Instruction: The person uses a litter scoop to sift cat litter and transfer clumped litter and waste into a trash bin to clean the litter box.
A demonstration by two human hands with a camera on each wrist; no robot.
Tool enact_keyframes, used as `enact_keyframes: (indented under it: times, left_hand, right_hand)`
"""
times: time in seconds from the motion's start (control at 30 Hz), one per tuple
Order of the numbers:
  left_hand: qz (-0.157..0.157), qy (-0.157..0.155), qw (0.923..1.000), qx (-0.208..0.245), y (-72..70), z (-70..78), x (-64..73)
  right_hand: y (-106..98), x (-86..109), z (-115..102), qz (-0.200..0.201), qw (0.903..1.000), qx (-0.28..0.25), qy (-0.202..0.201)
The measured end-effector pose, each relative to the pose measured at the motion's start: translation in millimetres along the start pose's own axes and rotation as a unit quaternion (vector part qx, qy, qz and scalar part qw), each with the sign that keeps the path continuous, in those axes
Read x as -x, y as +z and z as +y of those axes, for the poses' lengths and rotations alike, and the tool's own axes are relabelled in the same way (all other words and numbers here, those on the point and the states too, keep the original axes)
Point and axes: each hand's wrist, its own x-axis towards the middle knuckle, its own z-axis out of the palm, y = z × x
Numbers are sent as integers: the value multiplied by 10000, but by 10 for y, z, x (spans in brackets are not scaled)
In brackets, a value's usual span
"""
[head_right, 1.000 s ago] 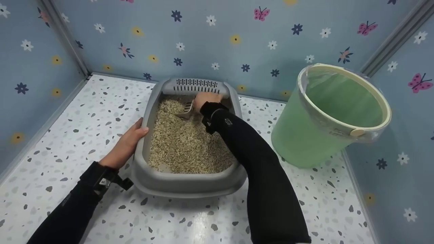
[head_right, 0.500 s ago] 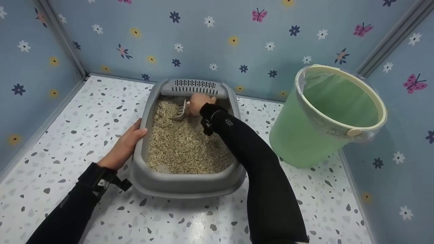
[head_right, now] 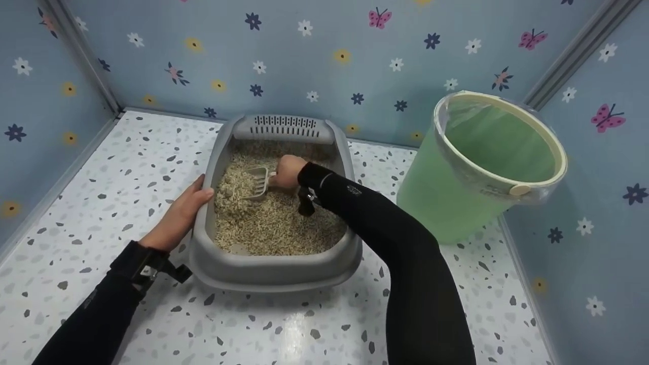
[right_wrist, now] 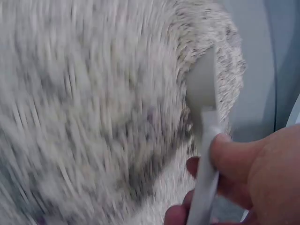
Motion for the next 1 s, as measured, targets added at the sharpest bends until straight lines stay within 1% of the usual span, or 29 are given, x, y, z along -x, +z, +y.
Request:
enact_keyframes:
  times: [0.13,0.37,0.43,0.57,0.67,0.73,0.83,1.0]
  left_hand:
    - [24,87,9999,44,-8,0,8]
    - [32,77,10000,-13,1,9,3]
    - [19,110,9999,-4,2,21,-1]
    - [15,77,10000,-9,-5,36,-2]
    - [-43,48,10000,19,-9,34,-4]
    - [-80,81,9999,46,-6,30,-9]
    - [-81,134,9999,58,-3,16,-15]
    - [-38,165,9998,42,-4,9,-9]
  right_hand:
    - [-7,64,-19,-278,9988,-401,108]
    - [-44,156,3,-421,9934,-1025,289]
    - [-58,186,1,-422,9913,-1197,343]
    - [-95,223,-5,-154,9901,-1369,253]
    - [-143,266,7,-55,9923,-1227,134]
    - [-186,322,15,-146,9943,-1057,52]
    - [-258,418,24,-314,9974,-641,-108]
    - [-361,616,12,-479,9984,26,-296]
